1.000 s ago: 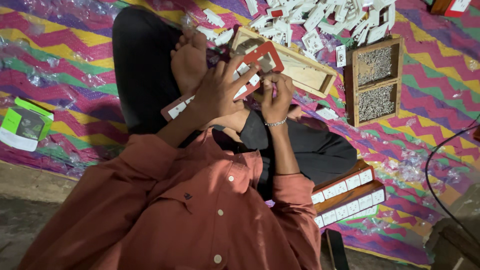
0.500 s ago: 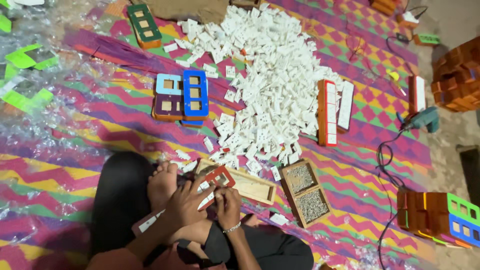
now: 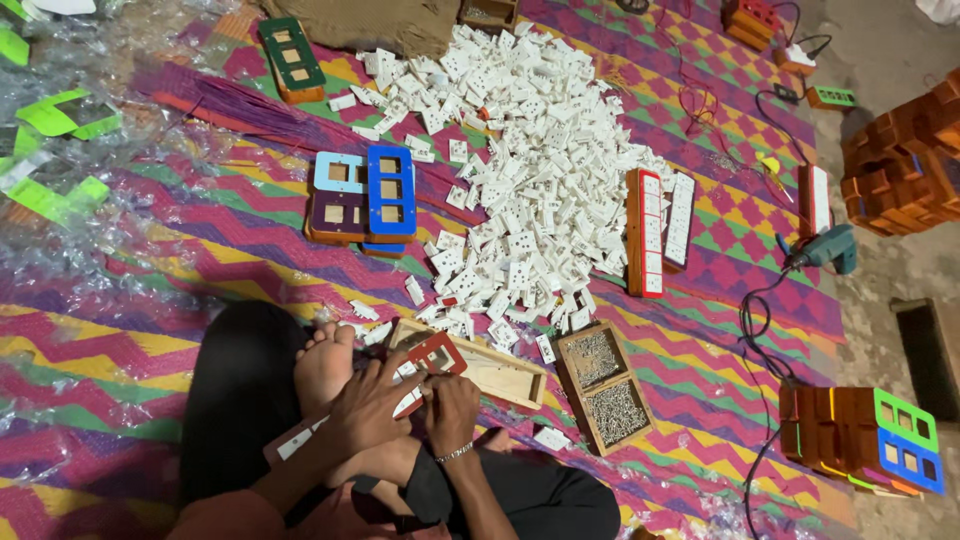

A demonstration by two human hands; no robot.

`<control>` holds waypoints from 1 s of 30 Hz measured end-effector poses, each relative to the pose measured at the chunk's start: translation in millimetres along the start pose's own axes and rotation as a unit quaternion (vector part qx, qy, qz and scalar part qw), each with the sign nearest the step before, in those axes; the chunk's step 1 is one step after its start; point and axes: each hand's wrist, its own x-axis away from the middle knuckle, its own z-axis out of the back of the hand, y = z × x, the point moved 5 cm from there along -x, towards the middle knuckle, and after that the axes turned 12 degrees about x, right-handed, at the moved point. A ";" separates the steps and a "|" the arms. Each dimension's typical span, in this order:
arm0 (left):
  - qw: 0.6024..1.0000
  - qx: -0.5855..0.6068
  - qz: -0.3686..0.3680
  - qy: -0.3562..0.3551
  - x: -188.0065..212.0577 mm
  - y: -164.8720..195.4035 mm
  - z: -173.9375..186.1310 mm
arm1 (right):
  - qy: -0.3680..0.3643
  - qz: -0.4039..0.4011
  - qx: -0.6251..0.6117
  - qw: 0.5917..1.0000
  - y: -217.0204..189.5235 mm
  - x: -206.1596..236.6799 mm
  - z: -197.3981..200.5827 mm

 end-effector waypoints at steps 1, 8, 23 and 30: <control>1.000 0.002 0.004 -0.002 -0.4 -0.9 -0.5 | 0.005 0.000 0.004 1.000 -0.5 0.3 -0.5; 1.000 -0.002 -0.020 0.024 -0.7 0.7 0.5 | 0.012 -0.014 0.031 0.999 -0.4 0.5 -4.3; 1.000 0.010 -0.006 0.011 -1.9 0.3 2.1 | -0.013 0.001 0.036 0.999 3.8 2.7 -7.3; 1.000 0.021 0.003 0.001 -1.2 0.4 1.8 | -0.035 0.027 0.036 0.998 -3.4 0.3 -1.3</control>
